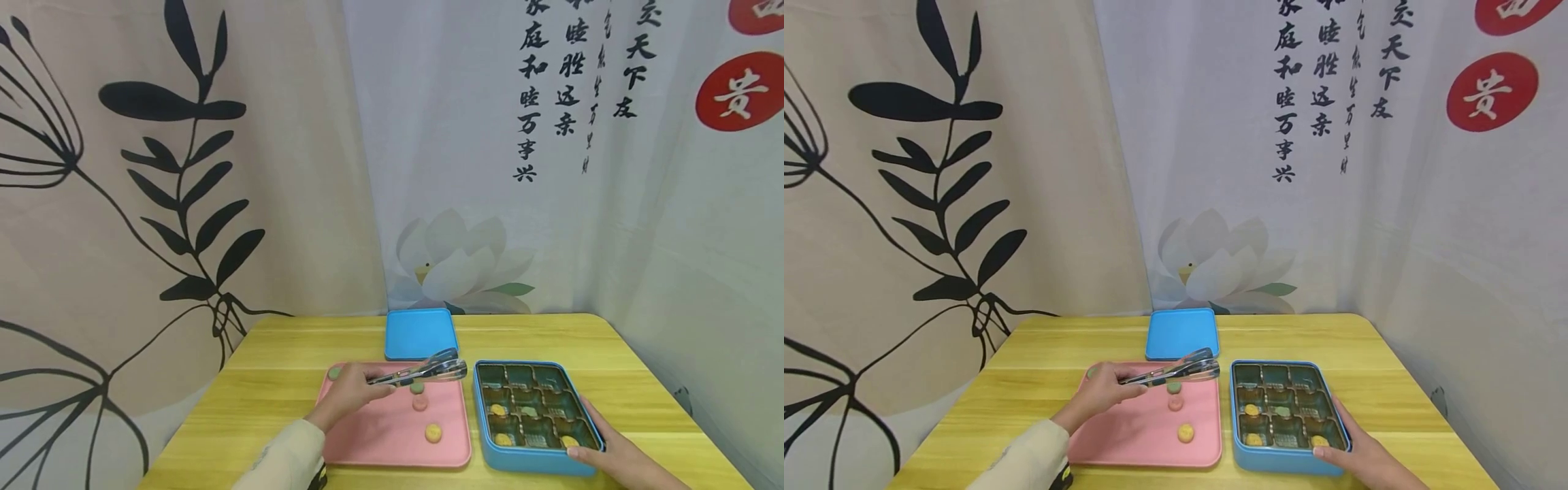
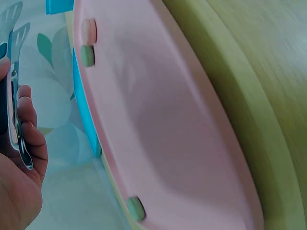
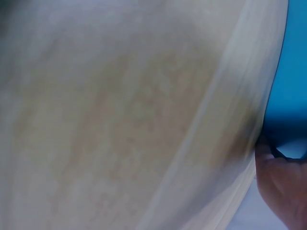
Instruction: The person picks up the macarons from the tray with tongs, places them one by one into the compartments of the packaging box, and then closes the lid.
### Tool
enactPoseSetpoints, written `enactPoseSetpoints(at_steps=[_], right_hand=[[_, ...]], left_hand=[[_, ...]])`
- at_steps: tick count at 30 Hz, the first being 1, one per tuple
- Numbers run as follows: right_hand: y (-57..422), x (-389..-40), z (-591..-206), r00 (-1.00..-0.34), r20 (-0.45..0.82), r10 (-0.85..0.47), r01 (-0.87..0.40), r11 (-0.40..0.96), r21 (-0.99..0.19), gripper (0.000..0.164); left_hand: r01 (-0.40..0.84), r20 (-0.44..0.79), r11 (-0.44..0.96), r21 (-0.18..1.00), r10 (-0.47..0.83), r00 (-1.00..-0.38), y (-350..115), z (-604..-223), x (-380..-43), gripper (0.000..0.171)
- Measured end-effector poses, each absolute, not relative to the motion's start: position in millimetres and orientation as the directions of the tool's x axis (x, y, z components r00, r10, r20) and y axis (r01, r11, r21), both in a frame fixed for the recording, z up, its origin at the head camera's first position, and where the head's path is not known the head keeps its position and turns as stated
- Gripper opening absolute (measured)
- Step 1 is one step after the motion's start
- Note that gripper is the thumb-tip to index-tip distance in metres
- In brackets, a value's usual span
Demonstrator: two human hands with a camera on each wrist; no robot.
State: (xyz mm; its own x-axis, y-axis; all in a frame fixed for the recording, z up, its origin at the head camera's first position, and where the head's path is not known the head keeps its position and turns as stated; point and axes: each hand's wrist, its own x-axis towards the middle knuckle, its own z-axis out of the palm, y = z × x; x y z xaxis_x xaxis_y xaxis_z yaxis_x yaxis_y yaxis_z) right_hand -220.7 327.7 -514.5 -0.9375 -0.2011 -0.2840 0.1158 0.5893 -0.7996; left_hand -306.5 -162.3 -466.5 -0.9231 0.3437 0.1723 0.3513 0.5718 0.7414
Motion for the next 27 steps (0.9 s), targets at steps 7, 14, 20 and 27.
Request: enactPoseSetpoints(at_steps=[7, 14, 20, 27], right_hand=[[327.6, -218.7, -515.0, -0.940, -0.277, -0.200, 0.109, 0.595, -0.797, 0.097], [328.2, -217.8, -515.6, -0.940, -0.261, -0.219, 0.091, 0.576, -0.812, 0.096], [327.5, -218.3, -516.6, -0.940, -0.261, -0.218, 0.092, 0.577, -0.812, 0.096], [327.9, -218.6, -516.4, -0.945, -0.259, -0.201, 0.092, 0.595, -0.799, 0.098]], left_hand=[[0.361, 0.187, 0.586, 0.725, 0.337, -0.923, -179.2, -465.0, -301.5, 0.016], [0.368, 0.186, 0.575, 0.731, 0.351, -0.918, -194.2, -462.6, -294.9, 0.013], [0.373, 0.192, 0.602, 0.706, 0.344, -0.919, -206.0, -463.1, -288.4, 0.016], [0.346, 0.138, 0.587, 0.732, 0.369, -0.919, -217.8, -465.5, -279.7, 0.024]])
